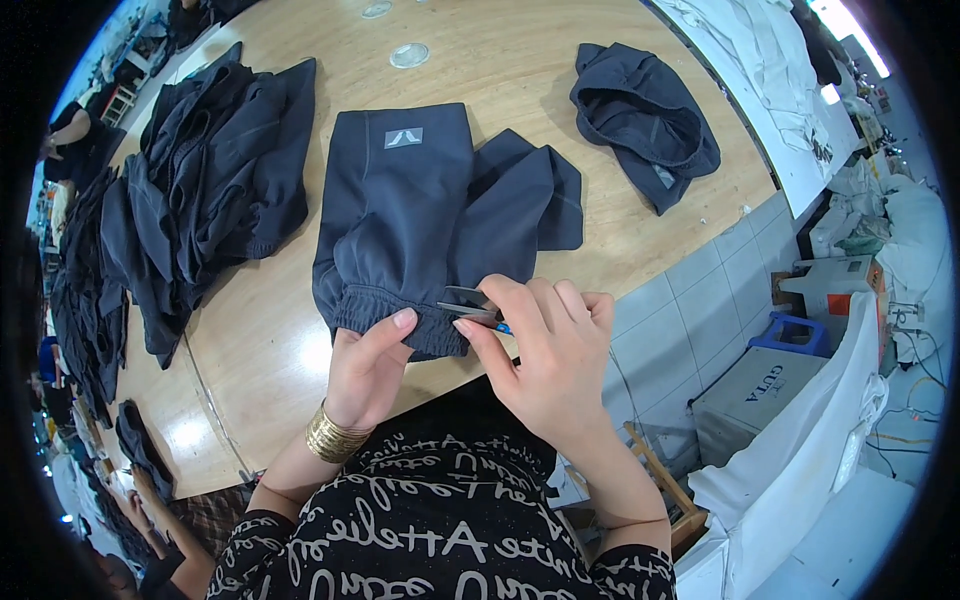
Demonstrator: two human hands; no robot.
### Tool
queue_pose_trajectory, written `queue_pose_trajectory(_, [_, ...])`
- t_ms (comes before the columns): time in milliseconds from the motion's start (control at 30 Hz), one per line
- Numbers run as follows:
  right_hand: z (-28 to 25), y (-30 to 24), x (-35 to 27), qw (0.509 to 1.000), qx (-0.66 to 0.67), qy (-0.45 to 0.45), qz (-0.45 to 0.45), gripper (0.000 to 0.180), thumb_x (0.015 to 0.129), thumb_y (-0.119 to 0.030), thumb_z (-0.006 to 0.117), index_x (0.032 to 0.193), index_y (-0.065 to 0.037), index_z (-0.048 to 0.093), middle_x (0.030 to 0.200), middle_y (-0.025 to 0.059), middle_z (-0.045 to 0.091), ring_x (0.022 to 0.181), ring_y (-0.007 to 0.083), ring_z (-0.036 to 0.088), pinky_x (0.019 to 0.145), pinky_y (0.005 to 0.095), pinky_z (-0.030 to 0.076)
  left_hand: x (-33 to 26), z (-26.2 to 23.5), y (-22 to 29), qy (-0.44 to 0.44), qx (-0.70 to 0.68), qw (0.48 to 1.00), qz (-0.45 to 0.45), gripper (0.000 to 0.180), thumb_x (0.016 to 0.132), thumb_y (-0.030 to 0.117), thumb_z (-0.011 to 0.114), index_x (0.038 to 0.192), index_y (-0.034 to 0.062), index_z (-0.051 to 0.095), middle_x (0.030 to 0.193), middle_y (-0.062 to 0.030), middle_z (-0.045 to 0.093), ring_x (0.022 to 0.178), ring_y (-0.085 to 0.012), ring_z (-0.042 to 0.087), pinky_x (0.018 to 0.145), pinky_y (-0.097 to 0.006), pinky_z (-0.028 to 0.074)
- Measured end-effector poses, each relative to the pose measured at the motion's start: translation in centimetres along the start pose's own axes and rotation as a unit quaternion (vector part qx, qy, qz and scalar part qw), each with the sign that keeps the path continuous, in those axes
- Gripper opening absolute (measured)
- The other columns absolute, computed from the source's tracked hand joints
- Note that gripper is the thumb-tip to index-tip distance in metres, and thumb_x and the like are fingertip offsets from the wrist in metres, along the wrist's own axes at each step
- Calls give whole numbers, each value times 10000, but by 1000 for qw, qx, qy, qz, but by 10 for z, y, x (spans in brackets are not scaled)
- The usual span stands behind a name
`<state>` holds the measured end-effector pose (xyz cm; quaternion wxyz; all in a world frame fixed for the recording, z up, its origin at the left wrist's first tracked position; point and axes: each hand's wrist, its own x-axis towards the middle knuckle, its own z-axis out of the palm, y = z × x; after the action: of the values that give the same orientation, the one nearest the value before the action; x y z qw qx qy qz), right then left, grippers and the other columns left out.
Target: Trimming excess threads from manufactured garments using snips.
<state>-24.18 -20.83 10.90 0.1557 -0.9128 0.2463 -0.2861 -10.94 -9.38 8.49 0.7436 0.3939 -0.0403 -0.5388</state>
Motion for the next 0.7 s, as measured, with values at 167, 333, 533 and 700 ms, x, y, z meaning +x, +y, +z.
queue_pose_trajectory(167, [-3, -2, -1, 1000, -15, -12, 9, 253, 743, -236, 714, 949, -131, 610, 700, -38, 527, 656, 147, 478, 652, 317, 276, -1, 0, -2, 10, -5, 1000, 12, 324, 847, -2, 615, 1162, -22, 539, 1117, -101, 616, 1023, -172, 595, 926, -332, 454])
queue_pose_trajectory(333, [-5, -4, -2, 1000, -16, -12, 10, 251, 737, -232, 717, 942, -135, 611, 696, -39, 525, 655, 147, 480, 648, 319, 276, -2, -2, -5, 19, -8, 1000, 13, 334, 838, -13, 621, 1161, -19, 538, 1111, -93, 618, 1017, -167, 595, 923, -326, 455])
queue_pose_trajectory(533, [-2, -5, -4, 992, 102, -31, 70, 258, 730, -189, 740, 937, -111, 608, 745, -37, 577, 657, 125, 501, 657, 296, 301, -3, -2, -6, 2, -5, 1000, 27, 320, 841, -27, 606, 1153, -11, 536, 1115, -92, 615, 1017, -169, 595, 912, -325, 460])
queue_pose_trajectory(700, [2, -8, -5, 862, 424, -53, 271, 293, 714, -144, 763, 953, -86, 604, 757, -31, 602, 632, 77, 482, 605, 246, 315, -4, 1, -5, -2, -38, 999, 4, 313, 854, -23, 572, 1163, -16, 526, 1116, -101, 610, 1039, -186, 583, 939, -345, 442])
